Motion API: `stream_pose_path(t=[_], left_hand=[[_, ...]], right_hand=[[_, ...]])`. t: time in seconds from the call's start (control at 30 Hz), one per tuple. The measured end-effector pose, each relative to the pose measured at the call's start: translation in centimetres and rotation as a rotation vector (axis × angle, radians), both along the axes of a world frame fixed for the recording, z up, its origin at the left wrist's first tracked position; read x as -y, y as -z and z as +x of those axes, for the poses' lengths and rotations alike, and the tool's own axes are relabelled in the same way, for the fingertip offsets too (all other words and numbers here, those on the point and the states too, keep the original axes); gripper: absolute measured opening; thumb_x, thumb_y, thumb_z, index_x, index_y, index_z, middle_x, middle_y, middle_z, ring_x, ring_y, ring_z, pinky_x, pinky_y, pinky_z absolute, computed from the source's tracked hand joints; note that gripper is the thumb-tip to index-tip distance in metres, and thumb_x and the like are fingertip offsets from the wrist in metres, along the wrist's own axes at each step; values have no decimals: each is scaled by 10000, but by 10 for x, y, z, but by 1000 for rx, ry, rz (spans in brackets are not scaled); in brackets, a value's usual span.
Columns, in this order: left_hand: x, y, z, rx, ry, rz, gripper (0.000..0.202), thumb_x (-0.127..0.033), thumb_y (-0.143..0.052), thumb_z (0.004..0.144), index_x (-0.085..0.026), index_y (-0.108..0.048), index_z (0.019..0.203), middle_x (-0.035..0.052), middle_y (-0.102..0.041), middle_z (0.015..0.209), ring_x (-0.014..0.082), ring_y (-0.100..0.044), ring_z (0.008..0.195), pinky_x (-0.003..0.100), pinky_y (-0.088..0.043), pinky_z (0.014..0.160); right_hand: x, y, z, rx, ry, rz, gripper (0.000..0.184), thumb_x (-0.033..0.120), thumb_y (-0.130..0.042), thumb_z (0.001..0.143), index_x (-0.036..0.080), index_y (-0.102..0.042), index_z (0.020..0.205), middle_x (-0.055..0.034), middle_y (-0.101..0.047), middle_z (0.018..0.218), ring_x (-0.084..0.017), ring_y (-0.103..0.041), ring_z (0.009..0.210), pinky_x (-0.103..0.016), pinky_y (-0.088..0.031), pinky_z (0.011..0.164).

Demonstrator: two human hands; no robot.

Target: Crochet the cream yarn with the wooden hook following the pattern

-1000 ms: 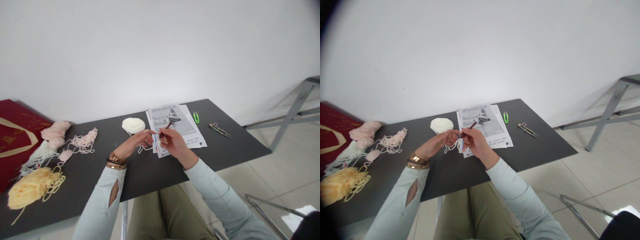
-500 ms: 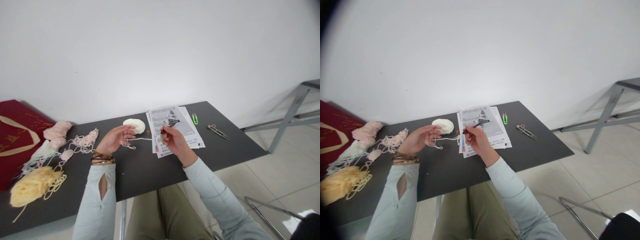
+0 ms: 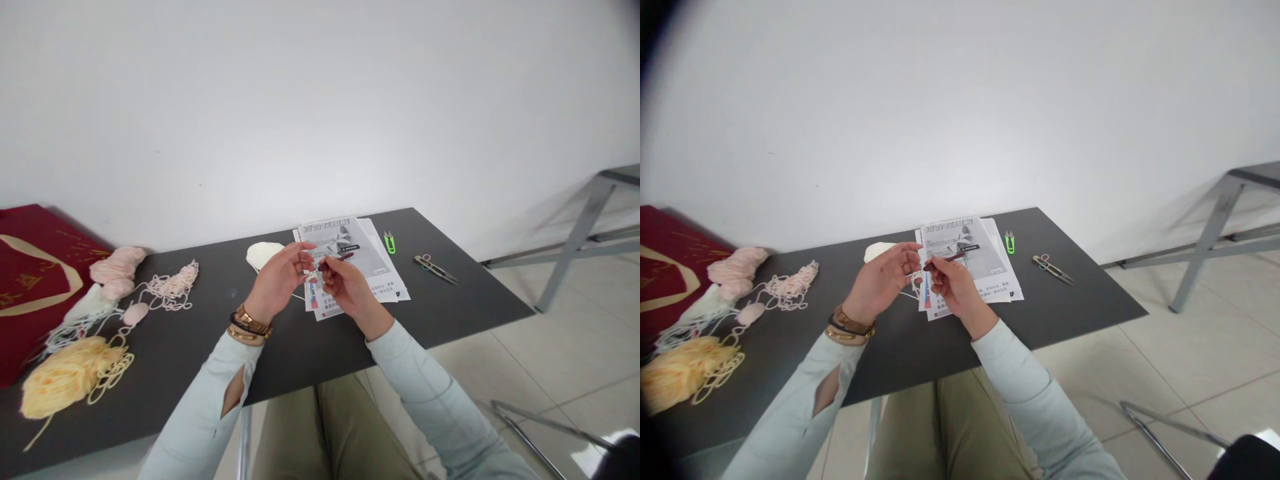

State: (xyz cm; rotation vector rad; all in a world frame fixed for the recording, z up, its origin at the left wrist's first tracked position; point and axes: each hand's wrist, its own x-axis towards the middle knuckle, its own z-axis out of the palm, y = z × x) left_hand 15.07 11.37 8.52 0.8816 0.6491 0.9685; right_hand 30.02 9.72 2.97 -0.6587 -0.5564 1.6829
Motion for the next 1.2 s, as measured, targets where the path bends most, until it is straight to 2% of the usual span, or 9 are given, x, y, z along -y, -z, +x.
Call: stream_pose_path(t=[0.13, 0.27, 0.47, 0.63, 0.7, 0.8, 0.9, 1.07, 1.2], left_hand=[[-5, 10, 2, 195, -5, -84, 170, -274, -567, 789, -141, -649, 855, 4, -543, 682, 96, -501, 547, 202, -397, 430], [-14, 18, -9, 207, 104, -157, 147, -222, -548, 799, -131, -645, 861, 16, -567, 709, 106, -522, 575, 228, -451, 496], [-18, 18, -14, 174, 199, -213, 218, -233, -506, 800, -113, -645, 917, 58, -594, 761, 136, -536, 572, 230, -412, 417], [-17, 20, -6, 171, 159, -196, 222, -230, -502, 809, -101, -655, 906, 81, -634, 795, 167, -594, 694, 284, -503, 573], [-16, 18, -5, 181, 153, -186, 235, -245, -494, 818, -100, -652, 914, 81, -633, 797, 164, -587, 670, 288, -498, 556], [-18, 12, -10, 237, 137, -161, 226, -261, -491, 819, -121, -643, 912, 48, -597, 753, 116, -526, 567, 230, -433, 466], [-21, 6, -16, 314, 136, -116, 202, -261, -508, 796, -130, -632, 887, 31, -554, 717, 88, -461, 499, 198, -355, 407], [-26, 3, -23, 261, 188, -67, 154, -242, -529, 759, -125, -615, 812, 51, -535, 725, 104, -469, 503, 219, -359, 404], [-30, 6, -36, 417, 139, -36, 179, -330, -576, 725, -162, -544, 670, 0, -443, 631, 69, -408, 449, 169, -299, 351]], right_hand=[[0, 2, 0, -17, -21, -18, 235, 354, -785, 675, 150, -689, 744, 30, -648, 665, -60, -556, 544, -165, -464, 456], [1, 2, 1, -24, -70, -22, 259, 380, -782, 677, 155, -690, 770, 13, -673, 745, -104, -621, 662, -226, -538, 547], [2, -1, 1, -13, -35, -34, 271, 395, -793, 658, 162, -689, 750, 19, -668, 744, -97, -612, 674, -229, -532, 586], [0, -1, 1, 12, -8, -12, 281, 401, -798, 646, 163, -693, 752, 12, -669, 751, -104, -605, 681, -239, -524, 589], [-2, -1, 2, 40, 13, -2, 272, 398, -788, 661, 159, -691, 747, 8, -669, 750, -100, -596, 670, -234, -515, 575], [-7, -5, 4, 71, 19, -21, 247, 381, -780, 677, 162, -682, 734, 16, -662, 736, -86, -580, 631, -212, -484, 525], [-13, -12, 5, 75, -30, -44, 248, 379, -781, 677, 162, -677, 740, 22, -657, 717, -87, -582, 615, -217, -488, 518], [-26, -19, 6, 89, -162, -76, 235, 356, -774, 696, 149, -668, 727, 15, -662, 703, -98, -605, 631, -223, -511, 538], [-33, -15, 8, 83, -262, -85, 209, 334, -759, 723, 152, -670, 778, 12, -670, 705, -106, -615, 635, -232, -522, 543]])
